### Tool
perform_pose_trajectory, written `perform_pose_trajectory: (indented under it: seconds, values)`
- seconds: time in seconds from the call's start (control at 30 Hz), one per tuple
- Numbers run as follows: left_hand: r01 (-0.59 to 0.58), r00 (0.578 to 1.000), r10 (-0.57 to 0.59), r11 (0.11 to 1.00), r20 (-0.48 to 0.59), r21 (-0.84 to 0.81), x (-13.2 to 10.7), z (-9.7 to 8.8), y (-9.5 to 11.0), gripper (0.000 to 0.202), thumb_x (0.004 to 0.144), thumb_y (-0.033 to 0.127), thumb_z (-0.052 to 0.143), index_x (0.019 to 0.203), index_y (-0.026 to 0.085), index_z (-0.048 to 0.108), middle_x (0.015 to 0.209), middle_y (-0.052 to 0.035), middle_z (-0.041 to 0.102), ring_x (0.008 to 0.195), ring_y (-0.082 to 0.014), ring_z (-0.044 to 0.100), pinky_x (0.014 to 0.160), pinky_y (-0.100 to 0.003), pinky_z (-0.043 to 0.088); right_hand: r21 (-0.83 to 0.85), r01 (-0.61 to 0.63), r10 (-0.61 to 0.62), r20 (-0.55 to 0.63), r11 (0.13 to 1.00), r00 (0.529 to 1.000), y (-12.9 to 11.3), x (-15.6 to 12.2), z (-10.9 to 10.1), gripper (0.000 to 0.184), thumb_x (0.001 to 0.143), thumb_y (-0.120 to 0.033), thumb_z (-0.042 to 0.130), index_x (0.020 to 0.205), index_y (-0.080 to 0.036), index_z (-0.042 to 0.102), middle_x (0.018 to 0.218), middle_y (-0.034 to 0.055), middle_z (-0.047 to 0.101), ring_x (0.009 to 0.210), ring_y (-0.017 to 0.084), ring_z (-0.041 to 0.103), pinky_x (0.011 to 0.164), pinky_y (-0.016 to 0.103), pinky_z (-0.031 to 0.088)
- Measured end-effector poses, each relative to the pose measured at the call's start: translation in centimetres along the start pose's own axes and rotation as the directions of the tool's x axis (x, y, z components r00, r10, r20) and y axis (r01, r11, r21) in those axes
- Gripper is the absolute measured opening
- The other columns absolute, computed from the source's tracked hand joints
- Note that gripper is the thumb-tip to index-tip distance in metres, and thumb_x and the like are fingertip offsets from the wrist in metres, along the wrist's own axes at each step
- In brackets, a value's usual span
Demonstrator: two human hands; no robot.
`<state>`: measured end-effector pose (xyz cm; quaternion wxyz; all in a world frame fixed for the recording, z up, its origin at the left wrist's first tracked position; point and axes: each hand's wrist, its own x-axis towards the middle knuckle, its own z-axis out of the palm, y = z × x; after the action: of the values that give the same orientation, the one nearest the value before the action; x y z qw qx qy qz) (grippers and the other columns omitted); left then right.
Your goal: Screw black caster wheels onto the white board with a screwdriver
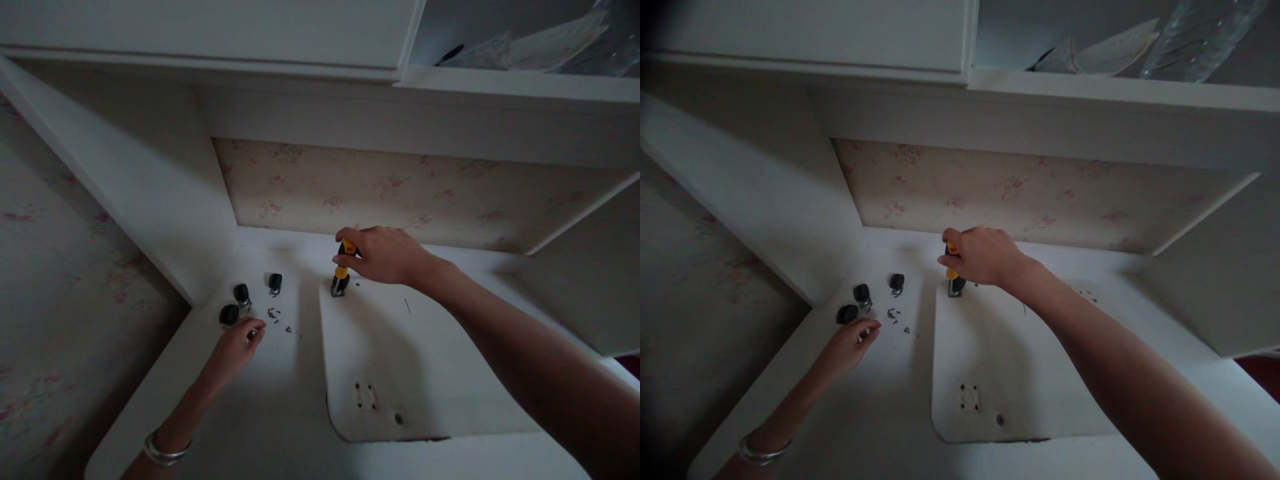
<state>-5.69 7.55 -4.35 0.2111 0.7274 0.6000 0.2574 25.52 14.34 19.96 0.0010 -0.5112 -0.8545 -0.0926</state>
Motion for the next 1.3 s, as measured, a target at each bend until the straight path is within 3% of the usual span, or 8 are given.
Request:
perform_pose_trajectory:
  seconds: [0.17, 0.43, 0.83, 1.0, 1.07, 1.13, 1.17, 1.3]
  values:
    - [0.021, 1.000, -0.016, 0.966, -0.019, 0.256, -1.3, 0.1, -1.0, 0.024, 0.094, 0.022, 0.043, 0.104, 0.017, 0.064, 0.106, -0.0094, 0.068, 0.092, -0.0213, 0.066, 0.086, -0.035, 0.051, -0.104, -0.048, 0.045, -0.030, 0.993, 0.999, -0.4, -0.1, 0.0, 0.062, 0.091, -0.069, 0.030, 0.102, -0.019, 0.065, 0.083, 0.0141, 0.071, 0.075, 0.030, 0.068, 0.060, 0.035, 0.042]
    - [0.028, 0.995, -0.075, 0.864, 0.073, 0.503, -1.4, 0.2, -1.2, 0.040, 0.092, 0.006, 0.033, 0.121, 0.010, 0.060, 0.122, -0.0162, 0.061, 0.101, -0.0241, 0.066, 0.087, -0.036, 0.051, -0.029, 0.005, -0.005, 0.009, 1.000, 1.000, 0.2, -0.3, 0.1, 0.046, 0.091, -0.060, 0.040, 0.115, -0.025, 0.058, 0.092, 0.0095, 0.072, 0.079, 0.030, 0.068, 0.059, 0.033, 0.041]
    - [0.038, 0.993, -0.075, 0.932, 0.087, 0.360, -0.3, 1.1, -2.0, 0.033, 0.092, 0.012, 0.036, 0.095, 0.011, 0.069, 0.106, -0.0170, 0.066, 0.091, -0.0268, 0.065, 0.082, -0.038, 0.047, -0.072, -0.015, 0.013, -0.034, 0.997, 0.999, 0.1, -0.6, -0.1, 0.051, 0.090, -0.065, 0.038, 0.102, -0.022, 0.063, 0.085, 0.0109, 0.072, 0.073, 0.028, 0.066, 0.060, 0.033, 0.040]
    - [0.134, 0.991, -0.137, 0.975, 0.004, 0.174, -0.1, 0.8, -1.2, 0.025, 0.092, 0.025, 0.047, 0.092, 0.017, 0.070, 0.099, -0.0110, 0.069, 0.088, -0.0246, 0.066, 0.081, -0.035, 0.048, -0.031, -0.048, 0.044, -0.112, 0.998, 0.993, 0.3, -1.5, -0.1, 0.043, 0.092, -0.058, 0.040, 0.102, -0.023, 0.062, 0.081, 0.0078, 0.072, 0.066, 0.025, 0.065, 0.053, 0.029, 0.032]
    - [0.222, 0.975, -0.223, 0.974, -0.018, -0.052, 0.0, 0.6, -0.2, 0.023, 0.090, 0.033, 0.054, 0.095, 0.017, 0.071, 0.086, -0.0072, 0.070, 0.076, -0.0201, 0.065, 0.070, -0.029, 0.049, 0.003, -0.075, 0.074, -0.206, 0.997, 0.976, 0.1, -2.4, -0.6, 0.040, 0.093, -0.055, 0.042, 0.103, -0.022, 0.061, 0.081, 0.0071, 0.072, 0.064, 0.023, 0.064, 0.051, 0.029, 0.030]
    - [0.337, 0.917, -0.399, 0.763, 0.009, -0.552, 0.1, 0.4, 1.5, 0.021, 0.084, 0.033, 0.066, 0.094, 0.016, 0.071, 0.078, -0.0038, 0.068, 0.065, -0.0147, 0.061, 0.059, -0.023, 0.048, 0.068, -0.082, 0.099, -0.312, 0.994, 0.945, -0.3, -3.8, -1.0, 0.039, 0.093, -0.053, 0.044, 0.105, -0.020, 0.060, 0.079, 0.0064, 0.072, 0.062, 0.021, 0.064, 0.051, 0.029, 0.031]
    - [0.341, 0.873, -0.484, 0.512, 0.063, -0.789, 0.0, 0.2, 2.5, 0.019, 0.079, 0.030, 0.071, 0.092, 0.016, 0.071, 0.079, -0.0030, 0.068, 0.064, -0.0126, 0.061, 0.058, -0.021, 0.048, 0.117, -0.079, 0.116, -0.361, 0.990, 0.925, -0.6, -4.7, -1.1, 0.039, 0.093, -0.052, 0.045, 0.106, -0.019, 0.060, 0.077, 0.0056, 0.071, 0.060, 0.020, 0.063, 0.050, 0.029, 0.032]
    - [0.175, 0.817, -0.535, -0.127, 0.216, -0.976, -0.2, -0.9, 7.4, 0.007, 0.086, 0.016, 0.062, 0.090, 0.019, 0.068, 0.088, -0.0012, 0.069, 0.070, -0.0077, 0.063, 0.059, -0.015, 0.050, 0.429, -0.072, 0.295, -0.481, 0.900, 0.826, -2.7, -9.1, 0.6, 0.038, 0.089, -0.053, 0.055, 0.105, -0.019, 0.058, 0.067, 0.0004, 0.068, 0.045, 0.014, 0.058, 0.047, 0.027, 0.040]
